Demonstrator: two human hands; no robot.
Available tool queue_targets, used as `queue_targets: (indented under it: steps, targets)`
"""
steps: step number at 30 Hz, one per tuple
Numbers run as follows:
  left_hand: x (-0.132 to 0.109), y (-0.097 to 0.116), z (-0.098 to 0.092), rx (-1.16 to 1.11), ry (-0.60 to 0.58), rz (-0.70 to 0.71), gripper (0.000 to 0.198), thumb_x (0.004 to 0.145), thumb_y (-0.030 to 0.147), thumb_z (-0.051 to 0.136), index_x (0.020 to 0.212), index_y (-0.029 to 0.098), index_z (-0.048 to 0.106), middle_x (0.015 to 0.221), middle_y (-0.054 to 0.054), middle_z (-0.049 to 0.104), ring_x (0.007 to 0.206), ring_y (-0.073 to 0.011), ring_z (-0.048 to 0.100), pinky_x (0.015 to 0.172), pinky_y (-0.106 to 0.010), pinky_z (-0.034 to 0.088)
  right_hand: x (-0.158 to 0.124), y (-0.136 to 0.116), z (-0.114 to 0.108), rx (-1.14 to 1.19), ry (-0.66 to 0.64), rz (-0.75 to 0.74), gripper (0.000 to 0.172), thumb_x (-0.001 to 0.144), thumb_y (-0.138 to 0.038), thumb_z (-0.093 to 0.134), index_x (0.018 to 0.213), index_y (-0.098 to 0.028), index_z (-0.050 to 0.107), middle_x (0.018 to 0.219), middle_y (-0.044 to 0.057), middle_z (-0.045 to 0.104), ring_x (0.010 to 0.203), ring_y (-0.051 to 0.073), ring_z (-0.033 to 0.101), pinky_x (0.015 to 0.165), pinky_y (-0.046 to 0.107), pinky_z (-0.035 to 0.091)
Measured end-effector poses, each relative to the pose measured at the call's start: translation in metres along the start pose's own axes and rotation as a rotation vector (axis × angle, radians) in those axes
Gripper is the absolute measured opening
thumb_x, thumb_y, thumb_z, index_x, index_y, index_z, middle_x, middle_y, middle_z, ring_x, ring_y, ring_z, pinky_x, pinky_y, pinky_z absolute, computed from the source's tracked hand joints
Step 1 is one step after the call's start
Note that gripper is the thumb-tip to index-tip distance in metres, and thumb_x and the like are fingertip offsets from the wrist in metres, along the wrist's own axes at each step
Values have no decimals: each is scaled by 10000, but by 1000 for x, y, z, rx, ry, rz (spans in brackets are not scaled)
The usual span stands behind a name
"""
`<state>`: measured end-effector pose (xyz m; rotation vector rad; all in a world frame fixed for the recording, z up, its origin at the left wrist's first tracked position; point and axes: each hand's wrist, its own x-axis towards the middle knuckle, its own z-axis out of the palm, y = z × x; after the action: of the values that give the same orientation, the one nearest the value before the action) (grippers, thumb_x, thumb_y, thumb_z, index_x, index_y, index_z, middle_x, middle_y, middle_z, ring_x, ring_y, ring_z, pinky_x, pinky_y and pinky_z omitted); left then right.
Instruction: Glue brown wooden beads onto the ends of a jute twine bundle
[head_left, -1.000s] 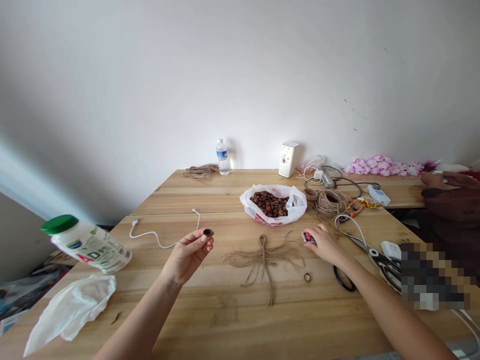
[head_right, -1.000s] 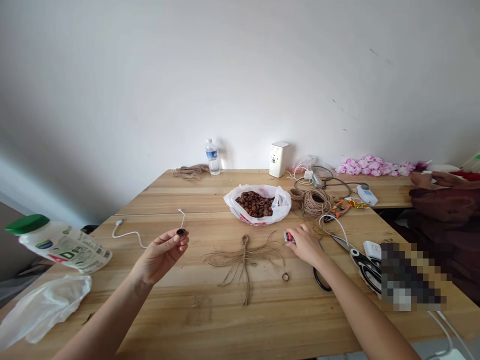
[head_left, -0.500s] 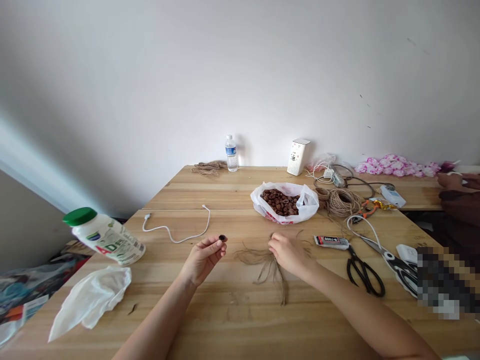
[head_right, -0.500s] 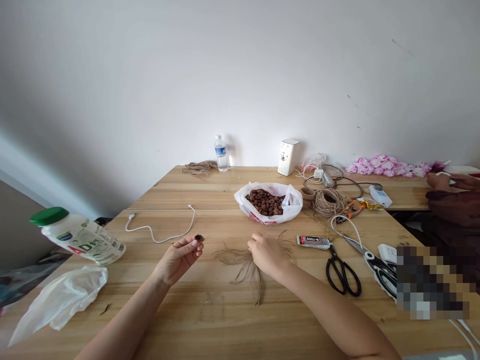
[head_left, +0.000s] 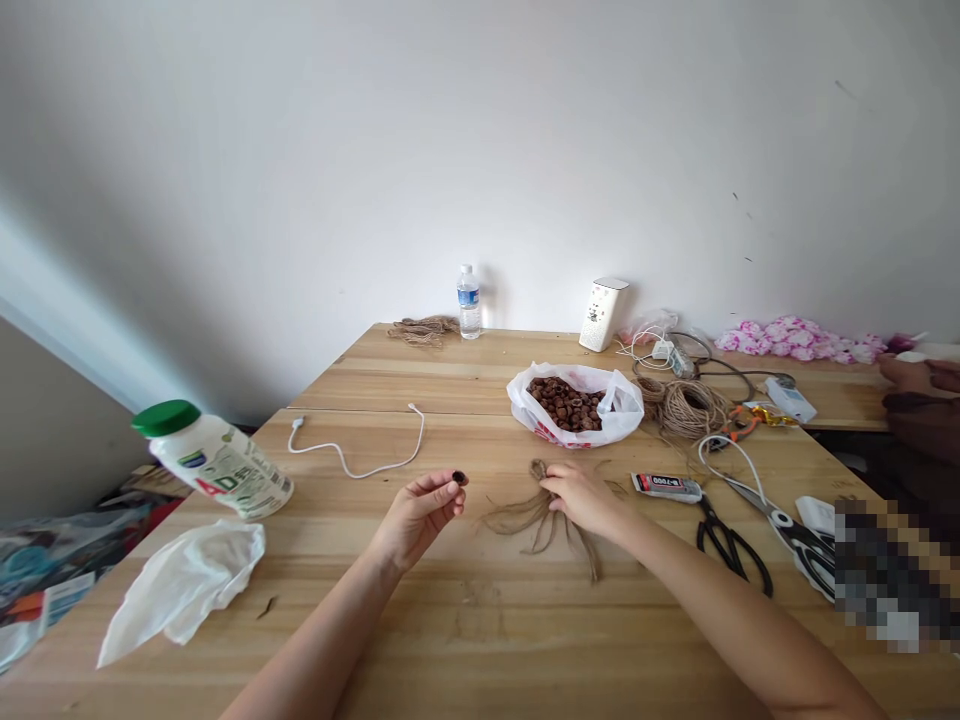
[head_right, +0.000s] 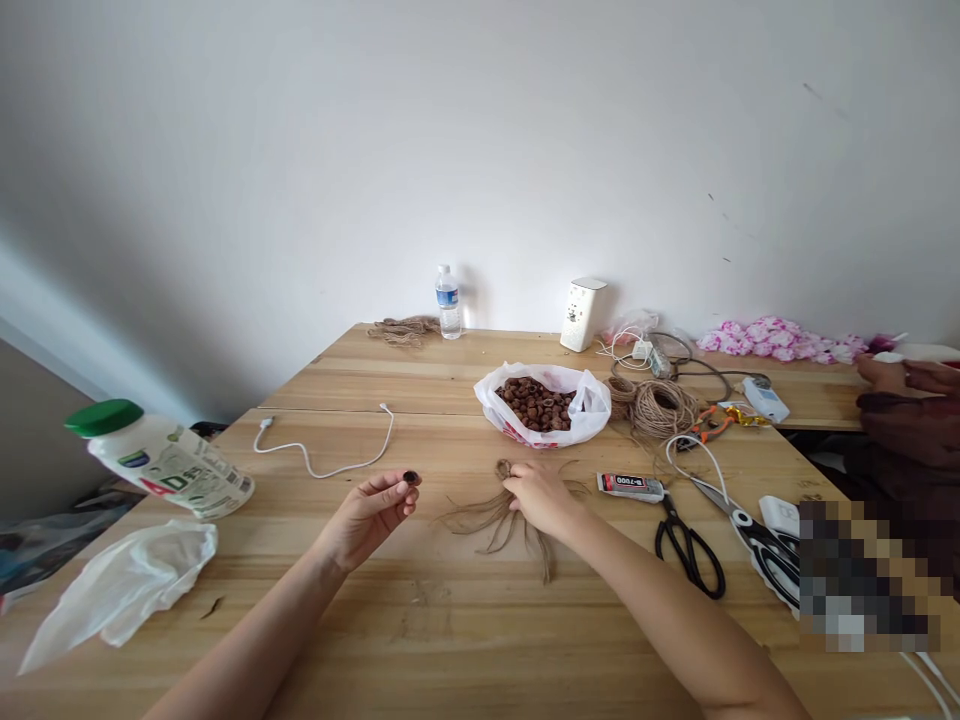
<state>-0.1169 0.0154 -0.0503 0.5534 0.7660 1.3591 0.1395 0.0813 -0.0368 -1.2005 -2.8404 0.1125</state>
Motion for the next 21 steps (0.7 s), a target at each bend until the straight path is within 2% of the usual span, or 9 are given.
queue_targets:
  steps: [4,7,10,15,18,21]
  targets:
    - [-2,-1,3,-1,3,-21,171,598,121,759,756,108,695,759,-57,660,577,-93,564,526,-207,460,5,27,-8,56,-12,-125,261,727,-138,674,984,-181,673,951,70,647,943,218,546,810,318,408]
    - [-3,-4,6,10,-9,-55,181,591,125,764,757,107,694,749,-55,658,572,-92,565,531,-208,464,4,34,-10,121,-13,-240,260,751,-106,635,997,-187,668,960,70,651,944,200,554,833,317,402]
    - [-4,-8,6,23,-16,-87,182,589,127,766,754,103,693,731,-56,656,570,-93,567,536,-207,467,2,28,-5,162,17,-257,239,790,-99,577,994,-187,665,970,75,648,934,193,563,828,315,409]
    - [-4,-10,7,37,-19,-104,183,588,130,769,752,100,691,728,-58,660,573,-91,572,543,-203,469,6,11,7,127,89,-176,217,830,-95,508,952,-173,670,971,82,637,935,195,543,814,315,420]
    - [-4,-10,7,37,-15,-101,184,583,136,774,745,102,692,722,-53,658,570,-89,571,536,-198,465,6,1,5,72,155,-147,217,828,-90,496,916,-172,676,1012,90,617,965,207,509,843,342,405]
    - [-5,-10,8,39,-24,-100,182,586,135,773,747,105,694,716,-53,662,571,-90,575,537,-197,468,-4,-13,-1,40,187,-217,230,819,-83,486,902,-182,675,1038,86,597,995,217,477,876,369,378]
